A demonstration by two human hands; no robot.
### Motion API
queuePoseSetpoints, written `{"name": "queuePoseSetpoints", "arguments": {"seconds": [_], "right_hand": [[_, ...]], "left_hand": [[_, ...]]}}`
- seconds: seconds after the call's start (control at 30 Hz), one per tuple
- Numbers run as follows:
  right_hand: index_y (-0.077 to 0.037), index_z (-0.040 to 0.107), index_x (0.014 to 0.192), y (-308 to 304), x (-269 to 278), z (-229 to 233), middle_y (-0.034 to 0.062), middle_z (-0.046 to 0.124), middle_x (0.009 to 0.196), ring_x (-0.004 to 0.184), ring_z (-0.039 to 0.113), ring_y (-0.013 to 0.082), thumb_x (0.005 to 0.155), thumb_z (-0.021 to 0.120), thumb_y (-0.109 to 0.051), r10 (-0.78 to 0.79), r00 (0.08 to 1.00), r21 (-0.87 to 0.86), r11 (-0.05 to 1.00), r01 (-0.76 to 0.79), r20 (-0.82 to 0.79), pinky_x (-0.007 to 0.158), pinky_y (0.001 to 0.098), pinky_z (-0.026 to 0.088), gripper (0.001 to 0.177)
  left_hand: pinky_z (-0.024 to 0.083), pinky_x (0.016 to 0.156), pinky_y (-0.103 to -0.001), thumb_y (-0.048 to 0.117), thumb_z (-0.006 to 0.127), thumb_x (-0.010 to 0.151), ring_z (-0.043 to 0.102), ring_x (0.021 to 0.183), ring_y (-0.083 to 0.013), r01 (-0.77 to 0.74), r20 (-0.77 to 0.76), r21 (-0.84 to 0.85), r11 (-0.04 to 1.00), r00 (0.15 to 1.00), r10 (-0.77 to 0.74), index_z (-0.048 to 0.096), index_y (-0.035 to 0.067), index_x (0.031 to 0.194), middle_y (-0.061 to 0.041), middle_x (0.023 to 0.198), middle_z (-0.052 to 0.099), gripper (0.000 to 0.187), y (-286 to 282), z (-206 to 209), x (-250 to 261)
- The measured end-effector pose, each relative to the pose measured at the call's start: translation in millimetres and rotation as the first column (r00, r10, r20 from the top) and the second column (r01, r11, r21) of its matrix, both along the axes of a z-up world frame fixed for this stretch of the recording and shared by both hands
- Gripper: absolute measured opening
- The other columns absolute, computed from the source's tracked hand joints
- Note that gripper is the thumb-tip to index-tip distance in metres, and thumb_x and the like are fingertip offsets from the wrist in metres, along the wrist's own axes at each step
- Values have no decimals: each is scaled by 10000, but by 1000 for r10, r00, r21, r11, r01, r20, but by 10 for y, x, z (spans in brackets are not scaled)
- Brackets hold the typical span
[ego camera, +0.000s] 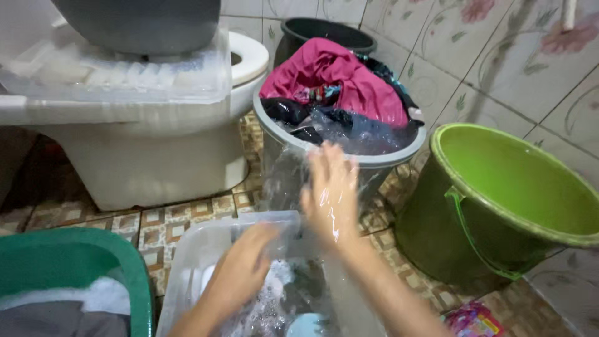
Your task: The person washes clothes in a plastic container, rubbing the fabric by hand and using a brush to clean various items including a shirt and undergarments before placing them in a bucket.
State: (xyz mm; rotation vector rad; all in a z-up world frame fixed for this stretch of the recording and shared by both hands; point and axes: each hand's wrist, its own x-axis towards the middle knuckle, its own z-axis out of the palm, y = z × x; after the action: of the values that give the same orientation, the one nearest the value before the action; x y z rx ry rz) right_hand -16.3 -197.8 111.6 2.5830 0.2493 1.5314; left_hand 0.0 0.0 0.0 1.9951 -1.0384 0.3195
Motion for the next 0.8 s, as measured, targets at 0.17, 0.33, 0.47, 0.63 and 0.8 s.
{"name": "queuePoseSetpoints", "arguments": {"seconds": [0.17,0.33,0.47,0.63,0.8], "right_hand": [[-126,507,1398,625,-718,-1205,217,552,1377,1287,534,411,879,627,-242,329,317,375,922,97,-890,1091,457,434,546],[-29,311,1572,495,-995,-2759,364,375,1456,1338,396,556,741,933,-278,279,-24,280,955,-99,-960,1031,551,373,1068],[-81,755,1128,462,-1114,-2743,157,785,1012,879,720,240,672,563,-91,628,-273,497,760,419,-729,728,382,554,495],[-109,785,1024,242,-757,-1633,14,736,893,792,644,130,693,745,-78,763,-148,617,606,503,-629,710,260,501,335],[-77,800,1046,-109,-631,-543,27,768,938,872,672,132,726,696,-66,830,-51,719,511,471,-556,808,269,525,337]], "left_hand": [[460,1110,-377,139,598,869,591,1273,-298,-19,-528,688,725,672,518,653,159,1282,-94,1323,645,418,363,-1253,-731],[511,978,-410,207,669,836,637,1123,-323,173,-535,790,588,664,522,701,159,1187,-119,1180,683,356,404,-1838,-1196],[552,873,-437,261,726,810,674,1003,-343,111,-502,776,621,705,501,740,159,1110,-138,1065,713,318,388,-1499,-1079],[611,743,-411,273,715,827,768,802,-293,-155,-736,539,828,391,553,726,183,1102,-127,881,760,290,523,-370,-775],[538,698,-504,229,701,870,709,821,-372,-236,-769,210,949,559,310,798,170,1057,-202,815,739,220,685,477,-620]]}}
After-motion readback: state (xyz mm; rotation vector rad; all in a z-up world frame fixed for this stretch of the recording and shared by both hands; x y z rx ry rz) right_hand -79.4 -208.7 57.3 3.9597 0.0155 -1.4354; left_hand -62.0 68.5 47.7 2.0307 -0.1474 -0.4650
